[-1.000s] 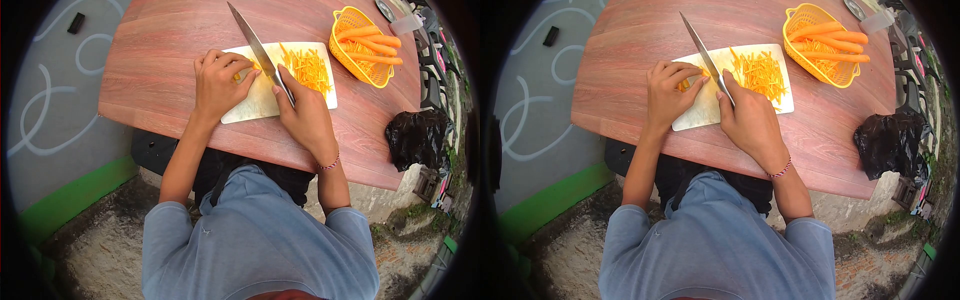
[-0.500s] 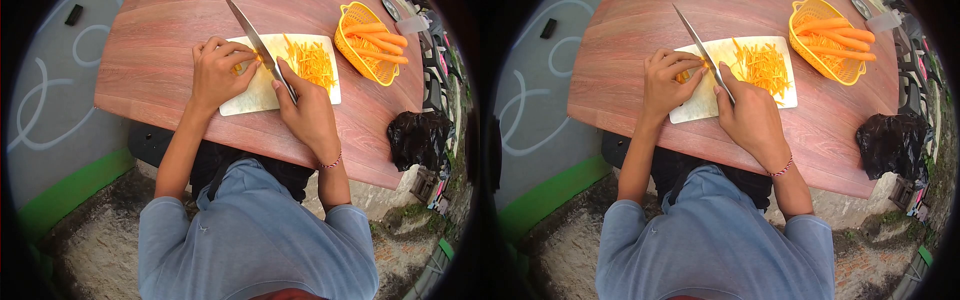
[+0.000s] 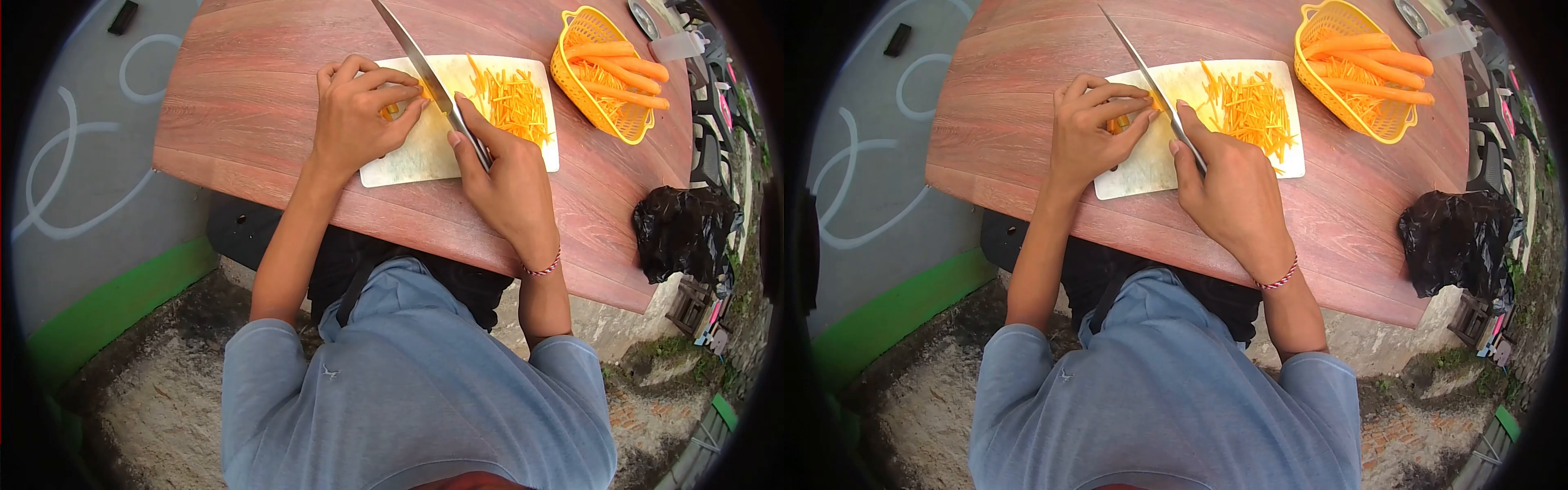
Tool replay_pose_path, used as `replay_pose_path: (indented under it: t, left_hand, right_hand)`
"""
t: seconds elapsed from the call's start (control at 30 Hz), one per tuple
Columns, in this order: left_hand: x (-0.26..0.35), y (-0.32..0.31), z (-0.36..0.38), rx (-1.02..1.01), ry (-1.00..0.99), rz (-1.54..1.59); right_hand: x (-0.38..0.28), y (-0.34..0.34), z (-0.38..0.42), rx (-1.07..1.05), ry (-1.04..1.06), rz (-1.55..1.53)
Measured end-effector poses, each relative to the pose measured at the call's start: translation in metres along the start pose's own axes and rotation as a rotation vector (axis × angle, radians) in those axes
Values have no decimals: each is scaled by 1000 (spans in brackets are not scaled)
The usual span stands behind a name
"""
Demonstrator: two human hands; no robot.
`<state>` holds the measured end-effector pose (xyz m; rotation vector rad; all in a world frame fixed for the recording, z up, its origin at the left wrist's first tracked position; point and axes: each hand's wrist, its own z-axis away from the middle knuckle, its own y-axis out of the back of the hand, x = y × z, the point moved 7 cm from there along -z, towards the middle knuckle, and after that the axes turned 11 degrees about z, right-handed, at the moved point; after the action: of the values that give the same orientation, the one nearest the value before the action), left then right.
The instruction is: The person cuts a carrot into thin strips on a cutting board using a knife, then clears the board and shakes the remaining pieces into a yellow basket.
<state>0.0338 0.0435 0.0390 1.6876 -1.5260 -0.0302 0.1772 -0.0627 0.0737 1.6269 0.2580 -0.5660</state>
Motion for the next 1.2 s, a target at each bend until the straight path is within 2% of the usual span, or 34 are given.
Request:
replay_pose_path:
  t: [0.33,0.4,0.53,0.7,0.83,0.9,1.13,1.2]
  left_hand:
    - [0,1,0,-11,3,-11]
    - [1,0,-1,-11,10,-11]
    - [-3,-1,2,-24,17,-14]
    - [-3,0,3,15,25,-28]
    - [2,2,1,0,13,-33]
    - [3,2,0,-7,-1,-36]
    - [4,-2,0,-8,-30,-2]
    - [2,-3,1,-7,-35,-1]
  right_hand:
    - [-4,-7,1,-3,-2,104]
    - [-11,-9,1,51,77,163]
    - [-16,-12,-10,29,78,236]
    - [5,-10,-17,19,-34,4]
    - [12,-5,-13,71,-39,-2]
    - [15,0,-12,42,-115,2]
    - [13,1,0,42,-42,-42]
    - [8,0,2,-36,-92,-32]
